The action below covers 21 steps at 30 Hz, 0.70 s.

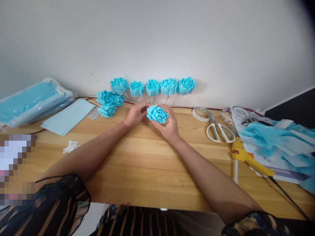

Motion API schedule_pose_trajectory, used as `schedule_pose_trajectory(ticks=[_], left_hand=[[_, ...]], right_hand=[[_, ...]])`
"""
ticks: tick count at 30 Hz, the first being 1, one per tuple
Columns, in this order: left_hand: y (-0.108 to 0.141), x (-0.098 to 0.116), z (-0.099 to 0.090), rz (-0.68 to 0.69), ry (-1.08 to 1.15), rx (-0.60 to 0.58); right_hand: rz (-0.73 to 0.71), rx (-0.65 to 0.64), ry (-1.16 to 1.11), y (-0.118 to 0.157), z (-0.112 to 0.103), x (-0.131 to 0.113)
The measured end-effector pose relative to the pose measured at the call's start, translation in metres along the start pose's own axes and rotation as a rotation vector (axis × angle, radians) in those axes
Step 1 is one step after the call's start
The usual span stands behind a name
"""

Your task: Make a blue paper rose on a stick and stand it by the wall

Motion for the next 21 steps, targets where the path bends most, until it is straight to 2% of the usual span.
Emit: schedule_pose_trajectory(ticks=[4, 10, 21], left_hand=[[0.0, 0.004, -0.002, 0.014, 0.021, 0.007], [0.0, 0.005, -0.006, 0.012, 0.005, 0.055], [0.0, 0.005, -0.003, 0.021, 0.034, 0.015]], right_hand=[[0.017, -0.035, -0.012, 0.003, 0.003, 0.004], [0.129, -0.127, -0.007, 0.012, 0.012, 0.015], [0.033, -0.005, -0.033, 0.004, 0.002, 0.004]])
Point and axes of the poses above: each hand's wrist, its own y-axis away from the middle knuckle, its own z-axis out of the palm, x = y × z, the point moved 9 cm from there along -y, towards the middle knuckle, and after that the axes turned 10 degrees about -z, right-handed, at the moved point
